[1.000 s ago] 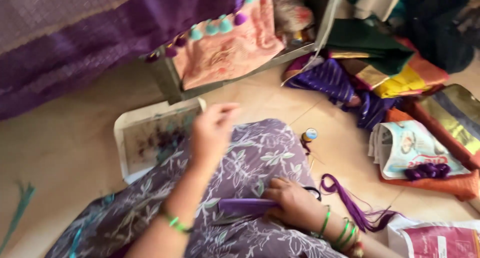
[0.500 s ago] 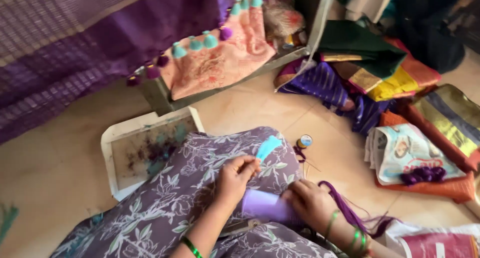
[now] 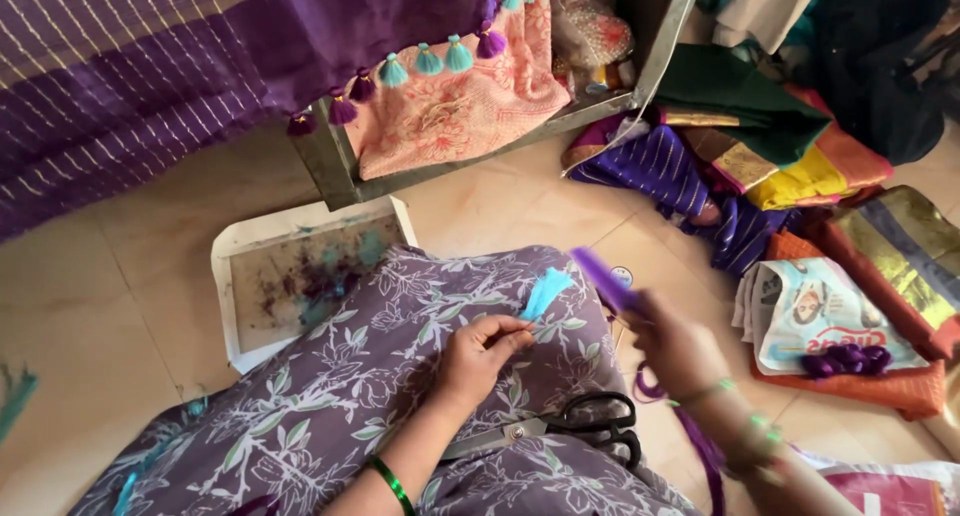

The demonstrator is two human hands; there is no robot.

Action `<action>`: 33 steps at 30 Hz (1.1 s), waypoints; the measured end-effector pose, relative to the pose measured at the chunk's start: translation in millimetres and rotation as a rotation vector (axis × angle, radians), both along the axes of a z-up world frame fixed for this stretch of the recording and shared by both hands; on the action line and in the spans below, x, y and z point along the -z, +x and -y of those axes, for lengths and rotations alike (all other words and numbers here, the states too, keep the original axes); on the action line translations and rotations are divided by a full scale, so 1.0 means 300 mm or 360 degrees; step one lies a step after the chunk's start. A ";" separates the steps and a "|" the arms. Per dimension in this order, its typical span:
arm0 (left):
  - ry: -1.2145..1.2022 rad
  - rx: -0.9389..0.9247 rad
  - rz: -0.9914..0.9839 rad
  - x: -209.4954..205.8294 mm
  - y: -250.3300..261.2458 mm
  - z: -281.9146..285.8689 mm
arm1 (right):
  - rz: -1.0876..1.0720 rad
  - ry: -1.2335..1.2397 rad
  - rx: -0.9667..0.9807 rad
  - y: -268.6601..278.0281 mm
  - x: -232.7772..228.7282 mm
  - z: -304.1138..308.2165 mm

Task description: Making decorative tassels and attaching them to the edge of a purple fabric.

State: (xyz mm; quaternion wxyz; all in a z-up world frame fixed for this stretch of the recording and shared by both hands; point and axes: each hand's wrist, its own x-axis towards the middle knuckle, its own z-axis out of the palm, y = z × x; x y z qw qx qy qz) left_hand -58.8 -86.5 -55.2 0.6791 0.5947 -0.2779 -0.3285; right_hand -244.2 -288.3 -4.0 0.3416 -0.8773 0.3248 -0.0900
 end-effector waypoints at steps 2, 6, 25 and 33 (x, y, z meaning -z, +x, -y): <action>0.0044 0.0074 0.0101 -0.043 -0.007 0.003 | 0.0003 -0.0546 -0.0229 0.072 0.000 -0.041; 0.0153 -0.0051 0.0301 -0.048 -0.012 -0.020 | -0.0161 -0.0973 -0.0514 0.146 0.063 0.063; 0.0087 -0.0257 0.0292 -0.015 -0.008 -0.019 | -0.0093 -0.1208 -0.0179 0.164 0.045 0.067; 0.0081 -0.0213 0.0328 -0.024 -0.003 -0.038 | -0.0129 -0.1137 -0.0380 0.157 0.084 0.078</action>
